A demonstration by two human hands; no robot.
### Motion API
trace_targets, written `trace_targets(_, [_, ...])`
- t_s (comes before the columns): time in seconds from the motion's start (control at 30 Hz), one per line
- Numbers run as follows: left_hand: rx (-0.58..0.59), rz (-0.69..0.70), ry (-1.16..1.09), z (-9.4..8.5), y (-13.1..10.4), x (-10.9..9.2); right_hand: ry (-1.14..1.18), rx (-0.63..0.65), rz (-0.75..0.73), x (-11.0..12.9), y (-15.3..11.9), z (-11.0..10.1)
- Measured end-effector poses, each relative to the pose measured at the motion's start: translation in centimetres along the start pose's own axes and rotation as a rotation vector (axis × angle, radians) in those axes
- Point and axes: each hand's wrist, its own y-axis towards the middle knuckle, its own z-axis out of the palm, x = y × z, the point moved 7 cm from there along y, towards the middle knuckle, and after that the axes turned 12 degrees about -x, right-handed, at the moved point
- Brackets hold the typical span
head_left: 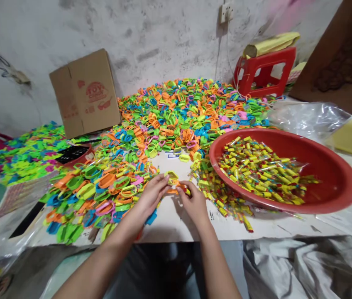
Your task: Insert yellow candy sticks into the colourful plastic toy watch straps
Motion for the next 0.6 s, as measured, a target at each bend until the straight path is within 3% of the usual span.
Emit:
trace_targets(0.13, [-0.030,-0.045,-0.089,-1.6,-1.3,0.6,-0.081,0.056,0.000,-0.2,-0.1,0.2])
trace_targets(0.27, [-0.043,-0.033,-0.119,-2.6,-1.8,0.6,0.034,0.144,0.045,-0.9,0.1,0.3])
trace_targets(0.47, [-0.116,-0.013,-0.153,-3.8,-3.3,-0.4,0.206,-0.081,0.210,-3.3,1.1,-2.1])
trace_targets(0.6, [-0.045,-0.077,-0.182,-3.8,-4.3,0.1,0.303,-0.099,0.160,-1.7,0.6,-1.4])
